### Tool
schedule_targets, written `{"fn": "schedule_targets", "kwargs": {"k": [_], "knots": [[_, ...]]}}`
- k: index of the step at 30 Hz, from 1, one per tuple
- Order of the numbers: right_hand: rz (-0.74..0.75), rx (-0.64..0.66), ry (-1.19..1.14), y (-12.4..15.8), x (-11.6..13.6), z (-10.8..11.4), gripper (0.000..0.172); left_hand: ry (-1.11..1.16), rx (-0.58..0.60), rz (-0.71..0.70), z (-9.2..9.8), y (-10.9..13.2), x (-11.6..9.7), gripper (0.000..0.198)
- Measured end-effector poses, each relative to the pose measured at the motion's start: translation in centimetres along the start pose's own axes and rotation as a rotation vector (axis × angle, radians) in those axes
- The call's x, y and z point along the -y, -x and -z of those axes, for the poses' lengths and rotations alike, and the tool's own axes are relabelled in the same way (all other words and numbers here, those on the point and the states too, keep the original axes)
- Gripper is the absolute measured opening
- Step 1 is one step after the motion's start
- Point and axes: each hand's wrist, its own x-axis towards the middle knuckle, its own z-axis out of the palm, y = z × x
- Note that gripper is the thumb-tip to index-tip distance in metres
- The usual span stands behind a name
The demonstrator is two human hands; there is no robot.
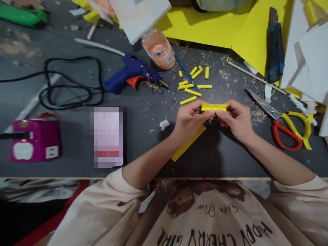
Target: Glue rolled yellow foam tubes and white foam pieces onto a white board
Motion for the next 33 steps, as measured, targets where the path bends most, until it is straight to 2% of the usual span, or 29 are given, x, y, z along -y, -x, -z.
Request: {"fn": "schedule_targets", "kwargs": {"k": [6, 12, 18, 25, 30, 31, 33], "knots": [[0.049, 0.005, 0.089, 0.13, -0.21, 0.37, 0.041, 0.03, 0.018, 0.035, -0.09, -0.02, -0.34, 0.023], [0.076, 0.032, 0.134, 0.17, -0.36, 0.63, 0.036, 0.055, 0.031, 0.013, 0.01, -0.07, -0.38, 0.025], [0.045, 0.042, 0.061, -0.17, -0.65, 0.59, 0.035, 0.021, 0.016, -0.01, 0.24, -0.17, -0.26, 0.026], [0.093, 0.027, 0.033, -0.29, -0.74, 0.5, 0.029, -0.01, 0.021, 0.015, 0.19, -0.19, -0.02, 0.025], [0.067, 0.025, 0.025, -0.08, -0.53, 0.28, 0.033, -0.025, 0.032, -0.006, 0.31, -0.16, 0.17, 0.019], [0.064, 0.02, 0.024, -0.08, -0.5, 0.27, 0.034, -0.023, 0.034, -0.025, 0.38, -0.18, 0.21, 0.02], [0.06, 0.011, 0.016, -0.11, -0.5, 0.29, 0.035, -0.008, 0.044, -0.075, 0.54, -0.28, 0.36, 0.036]]}}
